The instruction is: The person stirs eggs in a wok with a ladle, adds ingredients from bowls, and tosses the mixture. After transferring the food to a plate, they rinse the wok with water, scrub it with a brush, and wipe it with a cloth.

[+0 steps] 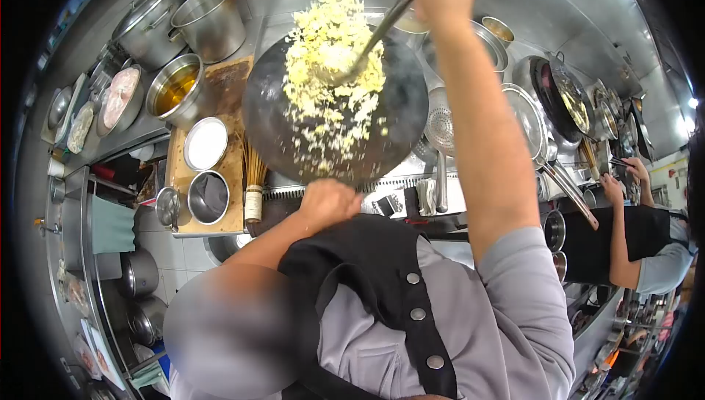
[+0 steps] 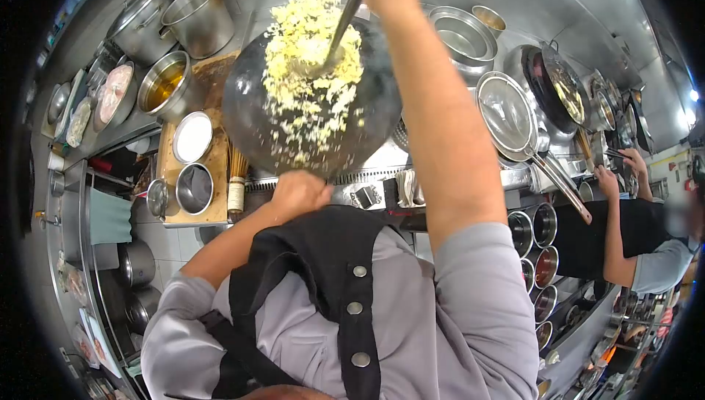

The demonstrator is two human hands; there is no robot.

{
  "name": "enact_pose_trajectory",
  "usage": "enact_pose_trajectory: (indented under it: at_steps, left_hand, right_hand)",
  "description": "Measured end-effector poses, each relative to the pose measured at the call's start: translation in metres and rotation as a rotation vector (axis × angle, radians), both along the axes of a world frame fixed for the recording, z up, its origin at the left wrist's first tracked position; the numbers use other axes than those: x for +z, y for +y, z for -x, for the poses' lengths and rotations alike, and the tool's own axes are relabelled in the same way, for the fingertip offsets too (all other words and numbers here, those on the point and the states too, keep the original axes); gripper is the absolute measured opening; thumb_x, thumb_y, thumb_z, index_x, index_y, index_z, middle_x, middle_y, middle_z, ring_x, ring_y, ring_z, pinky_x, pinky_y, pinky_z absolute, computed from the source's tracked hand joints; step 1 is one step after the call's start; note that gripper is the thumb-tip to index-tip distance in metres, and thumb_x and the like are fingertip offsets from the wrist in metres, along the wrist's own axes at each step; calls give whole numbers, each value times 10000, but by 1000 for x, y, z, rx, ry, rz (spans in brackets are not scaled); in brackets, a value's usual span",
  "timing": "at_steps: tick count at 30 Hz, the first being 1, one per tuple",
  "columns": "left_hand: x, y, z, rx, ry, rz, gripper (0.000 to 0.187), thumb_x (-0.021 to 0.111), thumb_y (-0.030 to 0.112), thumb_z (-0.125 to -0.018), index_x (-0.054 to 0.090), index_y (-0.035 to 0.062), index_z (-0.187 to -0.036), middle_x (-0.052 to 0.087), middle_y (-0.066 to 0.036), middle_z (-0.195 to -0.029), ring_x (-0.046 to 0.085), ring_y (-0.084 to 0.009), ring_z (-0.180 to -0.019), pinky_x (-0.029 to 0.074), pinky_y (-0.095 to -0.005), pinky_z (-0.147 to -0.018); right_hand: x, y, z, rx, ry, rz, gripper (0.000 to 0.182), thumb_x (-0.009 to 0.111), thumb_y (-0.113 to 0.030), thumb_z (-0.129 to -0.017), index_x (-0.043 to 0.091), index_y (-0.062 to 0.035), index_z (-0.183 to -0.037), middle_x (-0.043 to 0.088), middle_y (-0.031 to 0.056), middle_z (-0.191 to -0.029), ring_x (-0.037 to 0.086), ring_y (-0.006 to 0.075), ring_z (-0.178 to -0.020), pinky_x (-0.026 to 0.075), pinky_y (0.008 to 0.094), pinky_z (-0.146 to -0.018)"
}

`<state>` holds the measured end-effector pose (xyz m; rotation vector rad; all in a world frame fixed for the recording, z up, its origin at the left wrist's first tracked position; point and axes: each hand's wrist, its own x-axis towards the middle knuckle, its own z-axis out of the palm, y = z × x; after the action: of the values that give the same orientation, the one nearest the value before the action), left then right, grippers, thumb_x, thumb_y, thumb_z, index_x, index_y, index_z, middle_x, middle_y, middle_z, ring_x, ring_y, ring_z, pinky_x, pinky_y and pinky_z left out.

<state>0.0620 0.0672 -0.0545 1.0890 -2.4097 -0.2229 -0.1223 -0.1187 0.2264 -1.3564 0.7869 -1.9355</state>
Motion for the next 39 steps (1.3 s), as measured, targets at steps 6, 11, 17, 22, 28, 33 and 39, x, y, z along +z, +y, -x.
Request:
enact_pose_trajectory:
  at_steps: [6,11,17,22,28,33,39]
  left_hand:
    - [48,-67,13,126,57,135,411,609,379,-867,607,90,-575,619,-119,-604,617,-339,-586,493,-477,-551]
    - [-3,-10,10,84,-55,-23,395,617,388,-862,634,103,-590,636,-115,-618,619,-334,-572,498,-468,-551]
    - [64,-61,7,67,-23,127,392,615,365,-865,620,93,-583,597,-116,-579,608,-341,-561,477,-468,-523]
    - [-3,-40,16,92,123,100,400,623,345,-860,579,74,-569,583,-145,-592,593,-365,-579,468,-480,-541]
    - [34,-28,-1,37,-18,103,394,648,373,-832,605,100,-551,598,-122,-577,610,-323,-557,497,-454,-532]
    - [6,-65,16,153,171,266,421,645,365,-838,563,97,-524,578,-118,-564,585,-330,-528,480,-452,-508]
    - [33,6,-9,-35,-47,-27,409,623,352,-844,596,96,-526,602,-105,-557,634,-312,-590,504,-437,-554]
  right_hand:
    - [-13,36,-23,-120,148,0,102,685,-113,-883,611,-50,-850,523,2,-596,477,114,-451,385,277,-413]
    - [-20,8,-10,18,80,92,132,710,-97,-876,607,-29,-828,546,16,-592,493,105,-454,405,274,-424]
    - [25,39,-21,-86,89,90,177,719,-170,-876,613,-44,-811,573,11,-634,496,97,-483,389,258,-443]
    - [-51,-4,-11,-14,145,98,182,705,-144,-899,594,-53,-786,580,7,-662,530,78,-537,397,236,-455]
    - [29,35,1,127,-72,65,155,715,-129,-878,587,-57,-828,547,-2,-664,505,89,-531,390,244,-448]
    - [-61,6,-21,-97,82,66,155,714,-129,-881,591,-58,-818,546,-3,-655,469,93,-483,375,263,-435]
    - [26,25,13,132,-91,51,182,721,-124,-873,564,-67,-800,522,-9,-630,475,104,-478,368,264,-414]
